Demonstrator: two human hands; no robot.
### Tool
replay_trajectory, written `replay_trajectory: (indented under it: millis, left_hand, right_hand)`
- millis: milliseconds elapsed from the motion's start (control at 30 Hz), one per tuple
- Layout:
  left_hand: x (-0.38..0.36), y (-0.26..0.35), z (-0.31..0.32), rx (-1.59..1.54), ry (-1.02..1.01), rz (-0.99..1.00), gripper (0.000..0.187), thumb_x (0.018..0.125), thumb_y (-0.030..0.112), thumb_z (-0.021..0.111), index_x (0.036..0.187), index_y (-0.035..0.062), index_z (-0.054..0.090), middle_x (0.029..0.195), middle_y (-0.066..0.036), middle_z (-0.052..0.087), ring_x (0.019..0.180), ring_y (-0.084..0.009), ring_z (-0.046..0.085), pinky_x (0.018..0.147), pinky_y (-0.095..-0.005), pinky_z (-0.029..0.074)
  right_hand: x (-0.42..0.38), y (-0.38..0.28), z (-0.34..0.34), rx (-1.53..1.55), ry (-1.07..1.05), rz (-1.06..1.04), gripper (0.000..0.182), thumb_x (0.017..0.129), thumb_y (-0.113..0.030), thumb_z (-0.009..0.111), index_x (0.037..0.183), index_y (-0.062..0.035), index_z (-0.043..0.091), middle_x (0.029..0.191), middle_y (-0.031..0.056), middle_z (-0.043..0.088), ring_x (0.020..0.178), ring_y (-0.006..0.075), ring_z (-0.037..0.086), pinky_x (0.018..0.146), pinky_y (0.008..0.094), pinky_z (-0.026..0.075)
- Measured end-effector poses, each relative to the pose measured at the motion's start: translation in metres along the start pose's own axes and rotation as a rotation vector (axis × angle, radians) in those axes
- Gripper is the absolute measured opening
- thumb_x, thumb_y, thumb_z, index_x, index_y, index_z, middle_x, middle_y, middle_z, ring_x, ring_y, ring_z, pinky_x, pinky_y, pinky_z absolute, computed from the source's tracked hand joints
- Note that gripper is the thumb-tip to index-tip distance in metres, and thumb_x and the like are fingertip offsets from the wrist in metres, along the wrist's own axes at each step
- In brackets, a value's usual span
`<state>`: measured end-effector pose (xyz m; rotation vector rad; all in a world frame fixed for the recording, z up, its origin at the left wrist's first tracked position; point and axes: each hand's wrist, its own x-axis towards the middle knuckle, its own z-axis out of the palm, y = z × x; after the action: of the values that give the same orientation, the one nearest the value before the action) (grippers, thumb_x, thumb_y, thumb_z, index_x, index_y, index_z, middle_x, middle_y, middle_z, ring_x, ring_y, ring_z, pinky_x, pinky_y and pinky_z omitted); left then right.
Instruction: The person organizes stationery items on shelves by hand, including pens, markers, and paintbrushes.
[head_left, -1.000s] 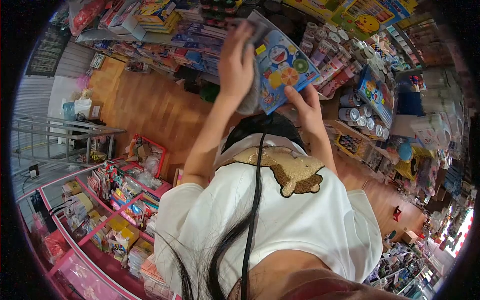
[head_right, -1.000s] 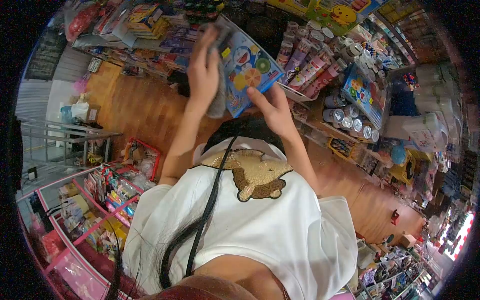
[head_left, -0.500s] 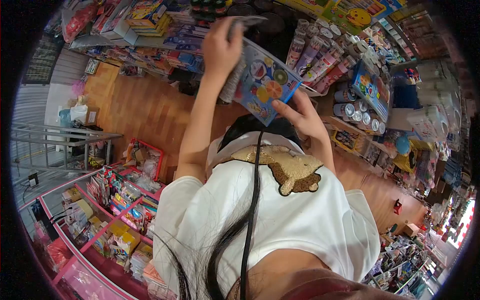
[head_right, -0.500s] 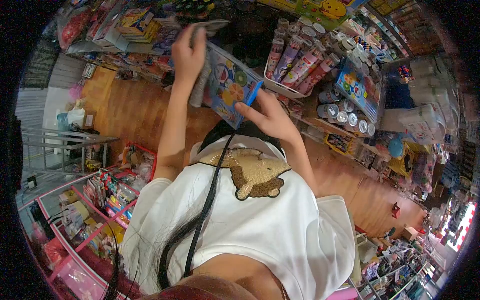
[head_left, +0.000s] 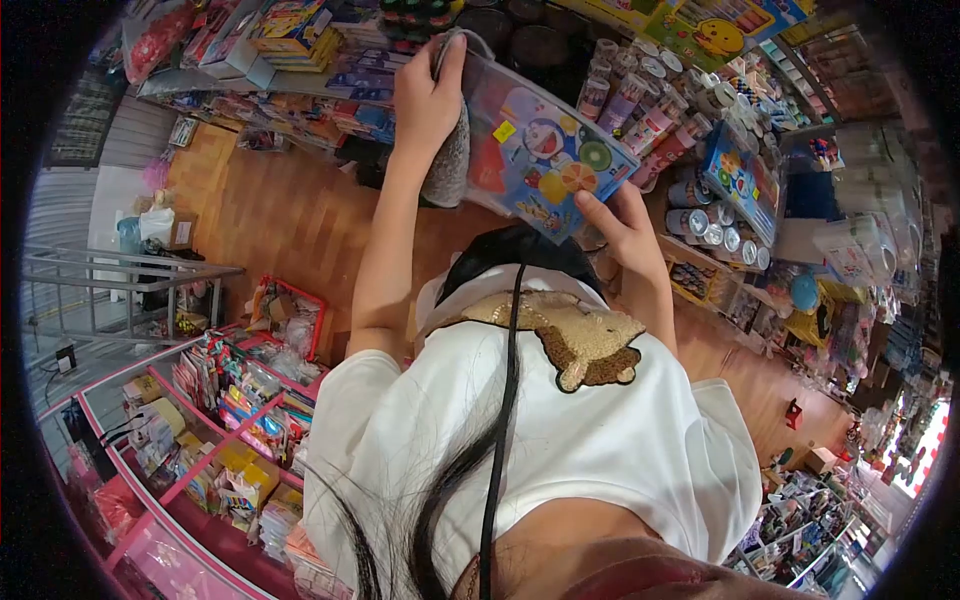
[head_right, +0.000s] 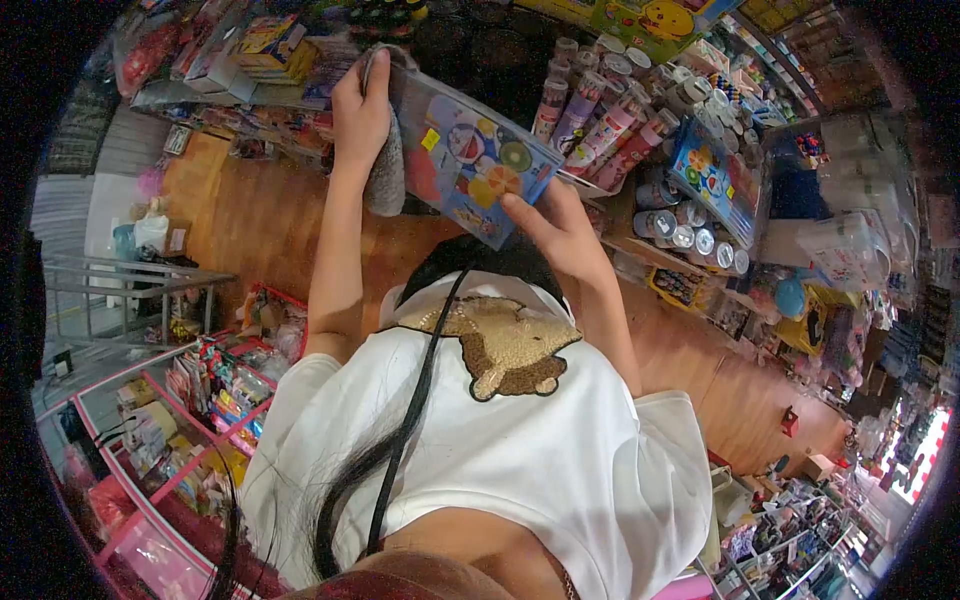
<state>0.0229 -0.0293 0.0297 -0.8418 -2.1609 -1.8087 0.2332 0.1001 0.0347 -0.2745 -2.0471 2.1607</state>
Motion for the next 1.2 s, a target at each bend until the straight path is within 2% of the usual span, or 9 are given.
replay_trajectory:
  millis: [167, 267, 300, 433, 533, 633, 733, 800, 1200]
  left_hand:
    - [-0.002, -0.009, -0.002, -0.114, 0.045, -0.25, 0.044, 0.09, 0.038, 0.047, 0.075, -0.0027, 0.056, 0.058, -0.007, 0.052, 0.055, -0.0181, 0.046, 0.059, -0.0318, 0.039]
    - [0.006, -0.025, 0.0, -0.411, 0.047, -0.275, 0.045, 0.09, 0.038, 0.047, 0.069, -0.0015, 0.052, 0.061, -0.002, 0.048, 0.059, -0.0132, 0.043, 0.06, -0.0304, 0.036]
    - [0.005, 0.014, 0.005, -0.326, 0.346, -0.387, 0.045, 0.089, 0.039, 0.046, 0.072, -0.002, 0.053, 0.072, -0.004, 0.052, 0.066, -0.0134, 0.042, 0.064, -0.0309, 0.036]
    - [0.02, 0.002, -0.017, -0.299, 0.446, -0.564, 0.068, 0.083, 0.054, 0.048, 0.117, -0.0049, 0.043, 0.119, -0.014, 0.041, 0.112, -0.0233, 0.038, 0.094, -0.035, 0.03]
    - [0.027, -0.007, -0.022, -0.323, 0.903, -0.335, 0.051, 0.087, 0.045, 0.048, 0.094, -0.005, 0.054, 0.086, -0.009, 0.054, 0.088, -0.019, 0.051, 0.08, -0.0307, 0.038]
    - [-0.003, 0.01, -0.014, -0.217, 0.5, -0.167, 0.04, 0.085, 0.043, 0.053, 0.08, 0.005, 0.063, 0.079, -0.004, 0.061, 0.078, -0.0149, 0.057, 0.075, -0.03, 0.044]
    - [-0.016, 0.05, 0.007, 0.192, -0.145, 0.674, 0.025, 0.078, 0.034, 0.06, 0.069, 0.0107, 0.063, 0.068, -0.002, 0.06, 0.066, -0.0189, 0.059, 0.067, -0.0319, 0.048]
    - [-0.032, 0.072, 0.025, 0.142, -0.225, 0.809, 0.025, 0.076, 0.029, 0.059, 0.069, 0.0056, 0.063, 0.067, -0.009, 0.06, 0.065, -0.0289, 0.059, 0.064, -0.0371, 0.048]
    - [-0.002, 0.051, 0.014, 0.167, -0.228, 0.676, 0.026, 0.078, 0.027, 0.054, 0.067, 0.0038, 0.061, 0.064, -0.012, 0.058, 0.059, -0.0314, 0.055, 0.057, -0.0377, 0.044]
  right_hand:
    - [-0.004, 0.007, 0.0, 0.046, -0.038, -0.119, 0.031, 0.084, -0.012, 0.06, 0.111, 0.0016, 0.054, 0.1, 0.0088, 0.062, 0.09, 0.0133, 0.056, 0.08, 0.028, 0.043]
    - [0.004, 0.001, -0.006, -0.446, -0.082, -0.346, 0.026, 0.08, -0.014, 0.064, 0.1, 0.0017, 0.057, 0.078, 0.0127, 0.063, 0.067, 0.0182, 0.06, 0.063, 0.0294, 0.046]
    - [0.003, -0.001, -0.003, -0.524, -0.048, -0.394, 0.024, 0.079, -0.014, 0.064, 0.096, 0.0015, 0.057, 0.073, 0.0139, 0.061, 0.062, 0.021, 0.059, 0.059, 0.0308, 0.045]
    - [0.001, 0.0, 0.015, -0.624, 0.087, -0.389, 0.02, 0.078, -0.015, 0.063, 0.089, 0.0003, 0.057, 0.063, 0.0172, 0.056, 0.054, 0.0302, 0.055, 0.051, 0.035, 0.041]
    - [0.005, 0.005, 0.012, -0.663, 0.134, -0.435, 0.021, 0.079, -0.016, 0.062, 0.092, -0.0001, 0.056, 0.061, 0.0174, 0.054, 0.055, 0.033, 0.054, 0.05, 0.0367, 0.04]
    - [0.009, 0.005, 0.008, -0.745, 0.119, -0.445, 0.025, 0.08, -0.017, 0.061, 0.097, -0.0003, 0.054, 0.059, 0.0169, 0.052, 0.055, 0.0353, 0.052, 0.051, 0.0387, 0.04]
    - [0.014, 0.003, 0.01, -0.812, 0.087, -0.482, 0.029, 0.08, -0.018, 0.06, 0.101, -0.001, 0.053, 0.057, 0.0164, 0.05, 0.055, 0.0367, 0.051, 0.054, 0.0412, 0.04]
    - [0.019, 0.012, 0.007, -0.899, 0.115, -0.661, 0.028, 0.079, -0.019, 0.061, 0.101, -0.0015, 0.053, 0.057, 0.0163, 0.05, 0.056, 0.0366, 0.052, 0.054, 0.0412, 0.041]
    - [0.007, -0.011, 0.008, -0.758, 0.13, -0.352, 0.028, 0.078, -0.015, 0.06, 0.102, -0.0029, 0.054, 0.058, 0.0162, 0.052, 0.053, 0.0357, 0.053, 0.05, 0.0403, 0.041]
